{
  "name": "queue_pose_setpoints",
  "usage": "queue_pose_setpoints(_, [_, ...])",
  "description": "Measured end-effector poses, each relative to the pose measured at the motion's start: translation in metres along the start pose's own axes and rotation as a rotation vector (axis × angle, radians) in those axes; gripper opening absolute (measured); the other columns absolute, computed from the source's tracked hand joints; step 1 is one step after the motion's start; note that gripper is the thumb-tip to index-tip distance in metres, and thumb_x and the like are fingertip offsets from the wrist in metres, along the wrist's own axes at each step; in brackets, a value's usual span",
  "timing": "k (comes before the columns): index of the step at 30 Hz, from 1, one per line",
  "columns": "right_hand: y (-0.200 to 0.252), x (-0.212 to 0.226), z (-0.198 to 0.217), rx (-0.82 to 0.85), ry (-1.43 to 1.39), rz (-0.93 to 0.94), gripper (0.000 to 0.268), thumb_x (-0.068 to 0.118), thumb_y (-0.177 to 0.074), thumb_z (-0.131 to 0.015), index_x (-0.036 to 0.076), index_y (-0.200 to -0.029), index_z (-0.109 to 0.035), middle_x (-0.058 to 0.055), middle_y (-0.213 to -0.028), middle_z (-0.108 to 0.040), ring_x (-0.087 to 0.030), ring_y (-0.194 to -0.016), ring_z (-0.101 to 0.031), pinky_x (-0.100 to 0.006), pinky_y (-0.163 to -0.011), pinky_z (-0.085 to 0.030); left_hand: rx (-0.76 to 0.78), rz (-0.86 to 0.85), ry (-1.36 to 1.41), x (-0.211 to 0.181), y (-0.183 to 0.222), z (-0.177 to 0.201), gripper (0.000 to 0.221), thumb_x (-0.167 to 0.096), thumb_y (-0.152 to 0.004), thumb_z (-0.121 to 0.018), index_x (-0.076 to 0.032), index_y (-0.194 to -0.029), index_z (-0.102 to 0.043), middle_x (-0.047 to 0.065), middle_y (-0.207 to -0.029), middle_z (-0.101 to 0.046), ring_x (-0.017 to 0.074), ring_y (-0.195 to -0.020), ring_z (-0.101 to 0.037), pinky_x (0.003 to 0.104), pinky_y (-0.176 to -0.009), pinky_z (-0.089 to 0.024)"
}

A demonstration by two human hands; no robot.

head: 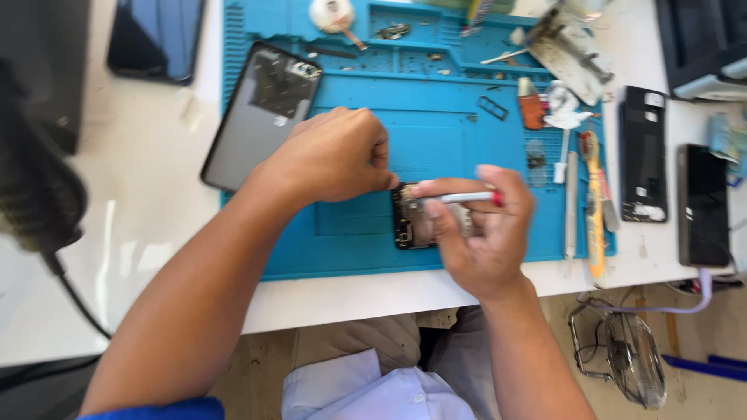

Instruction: Repairing a smartphone by unscrewing internal parts, removing the back cover, and applying adhesive

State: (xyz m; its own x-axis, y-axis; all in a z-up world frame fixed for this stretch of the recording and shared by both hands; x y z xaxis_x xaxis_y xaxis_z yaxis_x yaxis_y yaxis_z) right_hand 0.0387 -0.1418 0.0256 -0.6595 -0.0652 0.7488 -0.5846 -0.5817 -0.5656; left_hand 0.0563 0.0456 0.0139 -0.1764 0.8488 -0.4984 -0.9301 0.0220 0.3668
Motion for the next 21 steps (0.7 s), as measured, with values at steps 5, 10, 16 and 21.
queue_pose_setpoints(5, [-0.024,0.015,0.005,0.21,0.299,-0.122,0.048,0.008,-0.107,-0.06,0.011,-0.148,-0.035,-0.015,-0.128,-0.071,-0.027,-0.12,-0.074,-0.04,-0.104,-0.059,-0.004,-0.04,-0.07,-0.002,-0.008,-0.008,0.032,-0.043,-0.085,-0.075,-0.015,-0.075,-0.064,0.009,-0.075,-0.069,0.0346,-0.075,-0.061,0.048,-0.062,-0.04])
queue_pose_setpoints(10, [-0.041,0.019,-0.006,0.092,0.599,0.047,0.038,0.023,-0.105,-0.074,0.012,-0.133,-0.05,-0.005,-0.092,-0.067,-0.029,-0.075,-0.063,-0.043,-0.071,-0.051,-0.003,0.037,-0.034,-0.002,-0.006,-0.006,0.034,-0.031,-0.086,-0.067,-0.007,-0.066,-0.054,0.013,-0.059,-0.06,0.0325,-0.061,-0.04,0.045,-0.057,-0.03])
queue_pose_setpoints(16, [-0.034,0.006,-0.004,0.213,0.204,-0.188,0.05,0.004,-0.107,-0.049,0.018,-0.152,-0.033,-0.007,-0.134,-0.068,-0.029,-0.119,-0.078,-0.042,-0.101,-0.062,-0.03,0.093,-0.121,0.005,-0.014,-0.01,0.04,-0.036,-0.081,-0.07,-0.007,-0.066,-0.048,0.013,-0.057,-0.053,0.0332,-0.066,-0.031,0.046,-0.058,-0.034])
queue_pose_setpoints(21, [-0.051,0.008,0.006,0.106,0.344,-0.04,0.053,0.054,-0.101,-0.058,0.013,-0.134,-0.049,-0.006,-0.091,-0.066,-0.021,-0.08,-0.07,-0.037,-0.077,-0.056,-0.06,-0.013,-0.02,0.0,-0.005,-0.003,0.012,-0.031,-0.077,-0.07,-0.02,-0.079,-0.075,0.005,-0.071,-0.071,0.0328,-0.074,-0.065,0.047,-0.063,-0.042])
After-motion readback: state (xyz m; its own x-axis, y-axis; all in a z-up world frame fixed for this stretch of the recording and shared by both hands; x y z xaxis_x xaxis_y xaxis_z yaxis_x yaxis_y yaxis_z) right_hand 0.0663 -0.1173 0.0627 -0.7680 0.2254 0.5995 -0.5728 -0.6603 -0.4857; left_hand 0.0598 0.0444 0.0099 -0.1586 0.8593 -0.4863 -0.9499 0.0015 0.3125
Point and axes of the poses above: each hand's wrist, its own y-axis away from the middle knuckle, its own z-axis out of the back of the hand, x = y × z, the point moved 6 cm from there along -y, towards the middle knuckle
